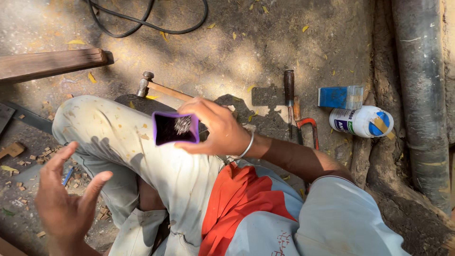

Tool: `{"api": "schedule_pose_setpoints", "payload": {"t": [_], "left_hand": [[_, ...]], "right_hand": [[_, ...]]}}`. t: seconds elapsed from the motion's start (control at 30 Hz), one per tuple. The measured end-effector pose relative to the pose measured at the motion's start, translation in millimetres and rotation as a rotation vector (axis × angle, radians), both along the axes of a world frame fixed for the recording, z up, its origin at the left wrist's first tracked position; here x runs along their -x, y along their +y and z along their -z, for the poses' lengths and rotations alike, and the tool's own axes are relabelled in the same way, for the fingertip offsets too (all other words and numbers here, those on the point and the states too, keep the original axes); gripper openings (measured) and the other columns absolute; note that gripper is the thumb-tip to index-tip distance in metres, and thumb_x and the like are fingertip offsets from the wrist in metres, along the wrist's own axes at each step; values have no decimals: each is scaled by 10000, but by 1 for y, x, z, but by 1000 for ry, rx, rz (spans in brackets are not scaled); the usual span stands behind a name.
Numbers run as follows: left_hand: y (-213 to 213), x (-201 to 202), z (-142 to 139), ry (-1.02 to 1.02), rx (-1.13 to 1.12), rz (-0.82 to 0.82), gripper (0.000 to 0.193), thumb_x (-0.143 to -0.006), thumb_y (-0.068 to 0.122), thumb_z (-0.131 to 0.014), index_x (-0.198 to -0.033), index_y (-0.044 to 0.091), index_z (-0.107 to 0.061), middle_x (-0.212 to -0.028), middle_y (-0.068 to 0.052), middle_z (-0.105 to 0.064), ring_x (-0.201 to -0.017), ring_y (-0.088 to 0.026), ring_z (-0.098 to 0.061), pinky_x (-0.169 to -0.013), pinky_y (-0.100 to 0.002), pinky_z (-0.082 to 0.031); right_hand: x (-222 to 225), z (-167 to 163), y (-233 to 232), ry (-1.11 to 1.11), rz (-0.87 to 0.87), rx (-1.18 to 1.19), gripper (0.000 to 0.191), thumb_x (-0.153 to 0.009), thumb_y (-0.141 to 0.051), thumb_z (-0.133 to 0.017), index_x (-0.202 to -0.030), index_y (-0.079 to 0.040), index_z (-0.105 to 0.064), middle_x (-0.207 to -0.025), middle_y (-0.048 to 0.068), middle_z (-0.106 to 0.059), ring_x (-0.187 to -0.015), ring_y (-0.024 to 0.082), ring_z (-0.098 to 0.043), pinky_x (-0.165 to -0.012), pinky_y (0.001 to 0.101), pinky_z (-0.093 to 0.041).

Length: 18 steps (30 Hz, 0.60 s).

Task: The person sits on the ground and assembles a wooden frame by hammering nails into pre-drilled holes. They retrieve nails from a small purple container and use a hammer to secure the wooden slats together.

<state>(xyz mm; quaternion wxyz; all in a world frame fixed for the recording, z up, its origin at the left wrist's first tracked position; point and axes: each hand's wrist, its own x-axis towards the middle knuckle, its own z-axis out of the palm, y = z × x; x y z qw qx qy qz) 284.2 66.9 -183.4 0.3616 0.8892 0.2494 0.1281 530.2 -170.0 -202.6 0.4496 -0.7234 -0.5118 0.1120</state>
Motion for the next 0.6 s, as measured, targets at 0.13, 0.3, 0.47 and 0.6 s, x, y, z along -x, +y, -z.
{"api": "schedule_pose_setpoints", "payload": {"t": [0.13, 0.3, 0.47, 0.6], "left_hand": [[28, 13, 35, 38, -158, 55, 523, -1002, 234, -847, -1333, -35, -544, -1380, -183, -614, -1292, -295, -613, -1155, -358, -521], [43, 59, 76, 137, -199, -131, 429, -1033, 227, -840, -1283, -20, -594, -1360, -181, -669, -1285, -317, -661, -1075, -369, -532], [56, 118, 89, 244, -263, -279, 446, -1014, 281, -832, -1287, -20, -647, -1240, -208, -691, -1179, -356, -676, -1017, -437, -526], [49, 171, 88, 249, -154, -482, 465, -953, 288, -794, -1282, -8, -651, -1225, -192, -694, -1124, -355, -684, -950, -438, -529]], "right_hand": [[-85, 31, -79, -122, 241, 455, 526, -891, -353, -895, -1160, -17, -593, -988, 143, -685, -758, 220, -728, -654, 350, -593], [-160, 74, -203, -51, 609, 981, 777, -810, -309, -844, -1350, 53, -420, -954, 305, -692, -818, 445, -720, -720, 491, -599], [-169, 123, -296, -221, 696, 1231, 791, -748, -373, -887, -1280, 88, -526, -1084, 350, -693, -988, 504, -689, -875, 542, -571], [-169, 146, -300, -76, 620, 1637, 810, -730, -452, -874, -1313, 62, -646, -1185, 333, -747, -1103, 480, -729, -952, 524, -591]]}}
